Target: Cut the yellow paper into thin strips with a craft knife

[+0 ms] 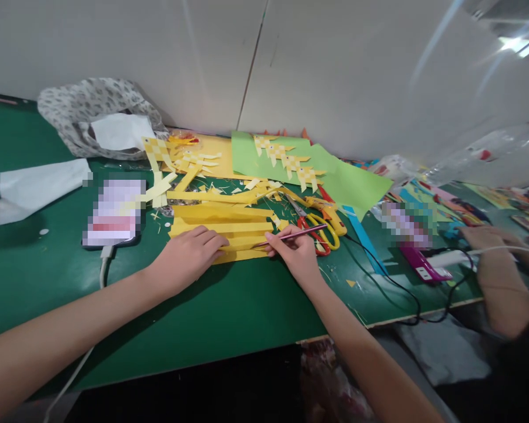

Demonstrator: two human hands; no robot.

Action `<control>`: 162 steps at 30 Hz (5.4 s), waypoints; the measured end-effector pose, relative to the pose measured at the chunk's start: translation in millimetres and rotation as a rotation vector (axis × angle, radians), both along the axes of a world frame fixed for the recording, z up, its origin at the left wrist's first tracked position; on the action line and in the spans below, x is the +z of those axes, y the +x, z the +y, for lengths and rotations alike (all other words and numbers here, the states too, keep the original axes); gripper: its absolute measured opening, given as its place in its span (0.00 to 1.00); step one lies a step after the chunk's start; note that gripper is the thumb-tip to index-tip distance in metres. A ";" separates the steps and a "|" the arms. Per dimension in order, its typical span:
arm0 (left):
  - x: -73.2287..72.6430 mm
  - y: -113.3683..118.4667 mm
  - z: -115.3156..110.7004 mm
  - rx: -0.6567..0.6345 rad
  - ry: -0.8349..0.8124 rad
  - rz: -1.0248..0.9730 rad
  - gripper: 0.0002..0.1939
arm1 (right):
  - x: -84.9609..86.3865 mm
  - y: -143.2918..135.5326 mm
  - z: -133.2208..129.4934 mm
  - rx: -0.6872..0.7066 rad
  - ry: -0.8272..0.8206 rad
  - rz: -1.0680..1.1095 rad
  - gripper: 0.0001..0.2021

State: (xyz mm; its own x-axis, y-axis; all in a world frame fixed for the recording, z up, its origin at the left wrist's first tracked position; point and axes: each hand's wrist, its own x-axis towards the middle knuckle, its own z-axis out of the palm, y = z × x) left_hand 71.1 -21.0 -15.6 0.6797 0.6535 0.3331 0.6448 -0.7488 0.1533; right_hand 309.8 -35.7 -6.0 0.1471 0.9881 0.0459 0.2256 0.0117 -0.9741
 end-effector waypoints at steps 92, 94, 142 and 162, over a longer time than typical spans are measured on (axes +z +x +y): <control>33.6 55.5 13.4 0.055 -0.015 0.244 0.12 | -3.2 6.7 -35.5 0.157 0.665 -1.040 0.13; 36.8 40.7 10.6 0.054 0.006 0.258 0.11 | -2.8 7.5 -34.9 0.150 0.678 -1.019 0.12; 25.5 4.8 -5.3 0.070 0.052 0.148 0.13 | 1.3 -4.2 -38.6 0.487 0.791 -1.006 0.10; 12.5 -38.7 4.9 0.057 0.072 0.089 0.12 | 2.0 -35.5 -48.8 0.541 0.666 -0.956 0.05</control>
